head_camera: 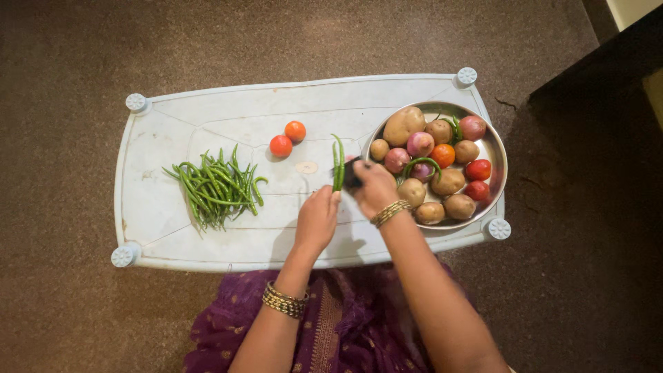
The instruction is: The person peels a tomato with a small knife, then peels a green chili pepper, and finally peels another tomato. The peeled items are placed on a white plastic table next to a pile of green chilies and a metal bowl containing potatoes, onions, and tomatoes.
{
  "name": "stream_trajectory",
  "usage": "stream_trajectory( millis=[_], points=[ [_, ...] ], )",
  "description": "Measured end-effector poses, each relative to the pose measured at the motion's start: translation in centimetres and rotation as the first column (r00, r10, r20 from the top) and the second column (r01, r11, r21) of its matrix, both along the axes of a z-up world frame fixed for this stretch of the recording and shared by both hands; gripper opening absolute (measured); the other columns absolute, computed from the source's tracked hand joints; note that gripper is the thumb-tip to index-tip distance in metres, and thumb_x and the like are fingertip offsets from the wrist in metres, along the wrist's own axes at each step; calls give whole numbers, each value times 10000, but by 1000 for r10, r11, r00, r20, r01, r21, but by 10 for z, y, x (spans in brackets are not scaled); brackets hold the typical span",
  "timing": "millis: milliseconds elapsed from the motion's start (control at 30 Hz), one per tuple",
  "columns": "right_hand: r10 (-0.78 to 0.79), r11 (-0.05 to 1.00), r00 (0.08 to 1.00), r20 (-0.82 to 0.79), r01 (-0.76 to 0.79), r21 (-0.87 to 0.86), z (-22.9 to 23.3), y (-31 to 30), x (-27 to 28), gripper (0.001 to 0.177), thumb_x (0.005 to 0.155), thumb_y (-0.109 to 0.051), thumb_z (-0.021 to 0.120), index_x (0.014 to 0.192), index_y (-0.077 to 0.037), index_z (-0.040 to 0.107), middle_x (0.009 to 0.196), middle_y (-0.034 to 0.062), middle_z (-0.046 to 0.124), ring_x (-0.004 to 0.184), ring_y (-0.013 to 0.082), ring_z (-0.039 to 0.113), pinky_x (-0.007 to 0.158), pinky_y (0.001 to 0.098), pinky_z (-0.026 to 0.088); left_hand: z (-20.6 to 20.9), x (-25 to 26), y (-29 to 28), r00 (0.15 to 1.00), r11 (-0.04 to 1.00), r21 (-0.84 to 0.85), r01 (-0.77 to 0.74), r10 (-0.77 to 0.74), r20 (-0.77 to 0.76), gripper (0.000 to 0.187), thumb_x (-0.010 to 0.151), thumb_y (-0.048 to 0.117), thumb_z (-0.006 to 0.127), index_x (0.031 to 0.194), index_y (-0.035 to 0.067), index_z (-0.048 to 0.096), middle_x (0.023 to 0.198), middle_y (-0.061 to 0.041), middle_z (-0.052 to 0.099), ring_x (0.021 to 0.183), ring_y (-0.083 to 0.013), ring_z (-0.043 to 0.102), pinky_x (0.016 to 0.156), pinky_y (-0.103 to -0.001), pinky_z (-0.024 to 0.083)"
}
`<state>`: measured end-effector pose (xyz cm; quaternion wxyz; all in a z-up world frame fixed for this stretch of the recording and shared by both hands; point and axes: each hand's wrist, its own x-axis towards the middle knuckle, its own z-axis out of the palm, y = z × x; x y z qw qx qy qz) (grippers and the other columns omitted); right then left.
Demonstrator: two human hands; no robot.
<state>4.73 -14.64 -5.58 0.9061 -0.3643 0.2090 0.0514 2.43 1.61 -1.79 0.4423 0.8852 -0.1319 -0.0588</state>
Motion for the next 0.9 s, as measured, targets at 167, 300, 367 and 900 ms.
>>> stream_trajectory(
  millis=[167, 300, 367, 900],
  points=[
    [292, 953, 952, 89, -298, 57, 23, 36, -14, 211, 1037, -207, 576, 1165, -40, 589, 1144, 126, 698, 1040, 206, 663, 969, 382, 526, -1, 1, 3, 993, 997, 5, -79, 79, -85, 255, 1032, 222, 488, 964, -8, 575, 944, -240, 658, 912, -464, 613, 757, -565, 460],
    [221, 972, 972, 81, -226, 67, 24, 37, -13, 198, 996, -131, 606, 1171, -42, 581, 1102, 142, 711, 1045, 237, 680, 977, 408, 540, -1, 0, 1, 997, 998, 14, -59, 60, -56, 240, 1031, 205, 471, 978, 7, 595, 958, -239, 668, 905, -462, 622, 752, -571, 468],
    [181, 979, 982, 54, -185, 86, 20, 37, -12, 198, 992, -119, 605, 1169, -37, 574, 1080, 143, 713, 1039, 248, 688, 971, 420, 550, -2, 0, -2, 997, 997, 61, -45, 49, -61, 249, 1035, 215, 481, 960, 10, 599, 942, -235, 672, 899, -452, 631, 756, -573, 471],
    [-48, 989, 999, 13, 46, 143, 10, 4, 0, 246, 1021, -119, 566, 1252, -36, 583, 832, 47, 605, 735, 190, 597, 738, 383, 546, 12, -12, -12, 997, 984, 162, 75, -76, 0, 234, 1008, 248, 548, 898, 44, 577, 868, -180, 667, 854, -415, 630, 738, -555, 477]
  ],
)
